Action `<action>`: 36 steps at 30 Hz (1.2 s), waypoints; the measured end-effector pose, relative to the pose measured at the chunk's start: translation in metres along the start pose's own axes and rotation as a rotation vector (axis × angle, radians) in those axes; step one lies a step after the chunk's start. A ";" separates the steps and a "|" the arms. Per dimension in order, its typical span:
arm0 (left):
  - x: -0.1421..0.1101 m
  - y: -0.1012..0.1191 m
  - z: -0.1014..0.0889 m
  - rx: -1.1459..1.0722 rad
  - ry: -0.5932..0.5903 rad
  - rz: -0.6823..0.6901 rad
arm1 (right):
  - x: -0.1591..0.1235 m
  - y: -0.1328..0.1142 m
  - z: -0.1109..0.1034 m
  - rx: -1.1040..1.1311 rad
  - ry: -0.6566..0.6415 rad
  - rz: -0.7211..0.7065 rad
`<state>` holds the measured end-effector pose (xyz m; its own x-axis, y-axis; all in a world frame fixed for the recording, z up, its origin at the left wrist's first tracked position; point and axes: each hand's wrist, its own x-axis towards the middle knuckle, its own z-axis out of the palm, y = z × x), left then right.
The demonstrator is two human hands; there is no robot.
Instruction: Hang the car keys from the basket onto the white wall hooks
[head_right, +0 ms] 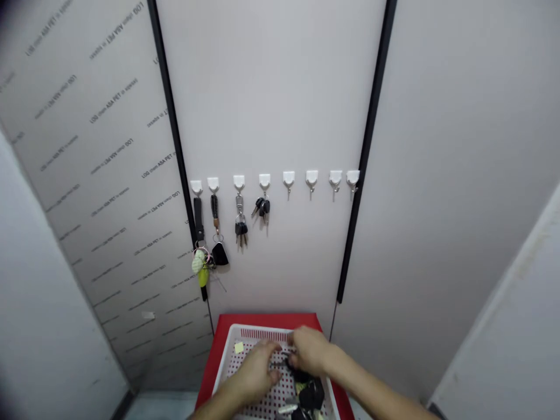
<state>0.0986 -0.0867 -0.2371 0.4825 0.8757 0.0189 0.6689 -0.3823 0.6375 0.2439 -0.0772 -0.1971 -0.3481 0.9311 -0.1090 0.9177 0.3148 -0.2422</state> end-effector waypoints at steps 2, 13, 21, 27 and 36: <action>-0.003 -0.005 0.017 0.030 -0.035 -0.020 | -0.008 0.004 0.029 -0.069 0.019 0.054; 0.005 -0.018 0.010 -0.076 -0.055 -0.057 | 0.005 0.001 0.046 0.472 0.017 -0.057; 0.018 -0.004 -0.043 -0.652 0.087 -0.106 | 0.013 -0.014 0.005 1.129 0.071 0.060; 0.018 0.009 -0.060 -0.951 0.114 -0.164 | 0.012 -0.023 -0.008 1.164 0.106 -0.051; 0.026 0.023 -0.076 -0.664 0.380 0.023 | 0.014 -0.017 -0.043 0.713 0.591 -0.094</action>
<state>0.0837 -0.0507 -0.1638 0.1842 0.9568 0.2248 0.1232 -0.2494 0.9605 0.2313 -0.0614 -0.1526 -0.0813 0.9118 0.4025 0.4883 0.3885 -0.7814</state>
